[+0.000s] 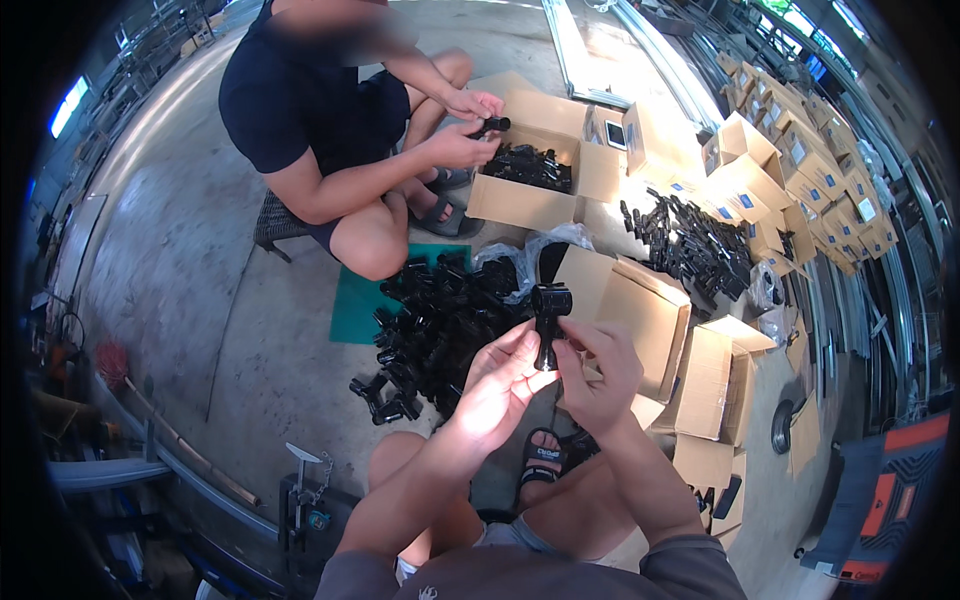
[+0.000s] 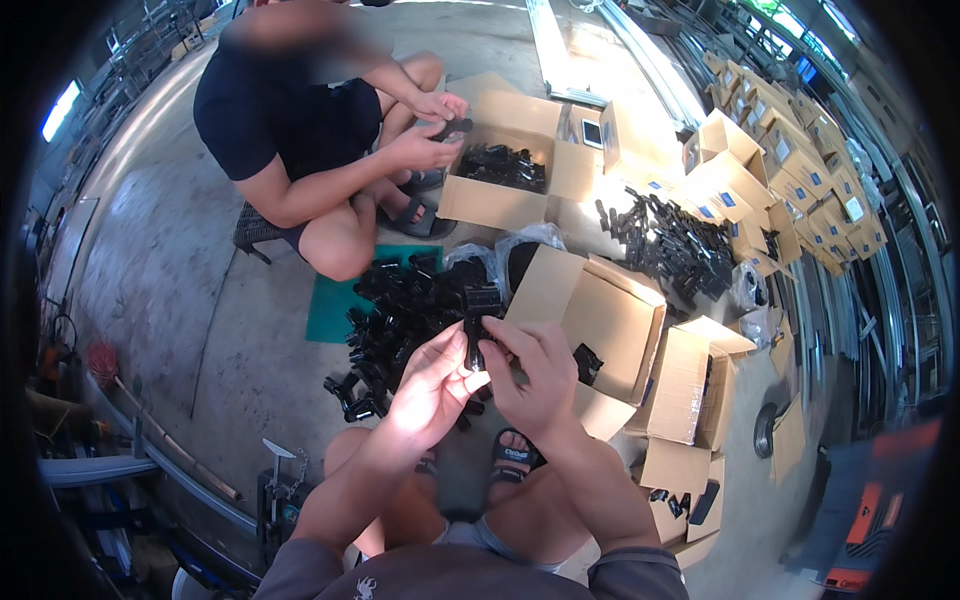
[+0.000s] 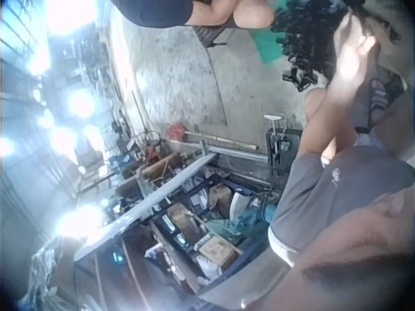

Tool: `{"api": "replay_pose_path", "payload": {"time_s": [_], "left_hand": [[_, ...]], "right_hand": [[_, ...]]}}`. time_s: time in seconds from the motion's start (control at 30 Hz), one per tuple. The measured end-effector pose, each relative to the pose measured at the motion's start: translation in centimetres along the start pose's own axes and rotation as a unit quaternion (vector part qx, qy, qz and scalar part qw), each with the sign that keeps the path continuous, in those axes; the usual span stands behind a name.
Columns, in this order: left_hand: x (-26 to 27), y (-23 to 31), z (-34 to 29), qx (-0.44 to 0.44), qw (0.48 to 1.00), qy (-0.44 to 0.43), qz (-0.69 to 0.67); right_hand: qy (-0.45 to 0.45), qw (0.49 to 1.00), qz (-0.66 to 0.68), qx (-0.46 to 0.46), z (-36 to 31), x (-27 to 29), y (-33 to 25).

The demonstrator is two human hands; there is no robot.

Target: The person assembles small black plastic components by hand. The person picks up individual pieces from various cardboard boxes and joins them together before placing the assembled items into a separate box.

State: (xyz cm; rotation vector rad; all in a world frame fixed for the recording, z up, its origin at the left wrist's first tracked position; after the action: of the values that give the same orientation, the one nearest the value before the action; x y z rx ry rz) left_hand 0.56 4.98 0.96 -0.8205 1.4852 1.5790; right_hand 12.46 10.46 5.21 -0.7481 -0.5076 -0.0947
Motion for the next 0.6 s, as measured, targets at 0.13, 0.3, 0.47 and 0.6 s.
{"api": "replay_pose_path", "payload": {"time_s": [0.13,0.3,0.47,0.6], "left_hand": [[-0.5,0.0,0.3,-0.006,1.0,0.022,0.012],[0.2,-0.2,0.2,0.004,0.999,0.032,0.033],[0.2,-0.3,0.5,0.014,1.0,0.019,0.018],[0.9,-0.4,0.3,0.009,1.0,0.011,0.013]], "right_hand": [[0.004,1.0,0.005,-0.023,-0.5,-0.2,0.9],[-0.017,1.0,-0.005,-0.009,-1.0,0.2,1.9],[0.023,1.0,-0.006,-0.002,0.3,0.6,0.5],[-0.055,0.996,0.04,-0.056,-0.2,0.0,1.3]]}}
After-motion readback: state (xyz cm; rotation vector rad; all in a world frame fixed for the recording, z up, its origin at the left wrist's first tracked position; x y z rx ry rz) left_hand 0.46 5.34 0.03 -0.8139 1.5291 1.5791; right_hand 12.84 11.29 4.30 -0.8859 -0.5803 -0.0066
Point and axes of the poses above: each hand's wrist, its own z-axis towards the middle knuckle, its own x-axis out of the back of the hand, y = z × x, the point moved 2 cm from there along z, towards the middle knuckle, and after that the axes turned 10 degrees about -y, right-handed, at the moved point
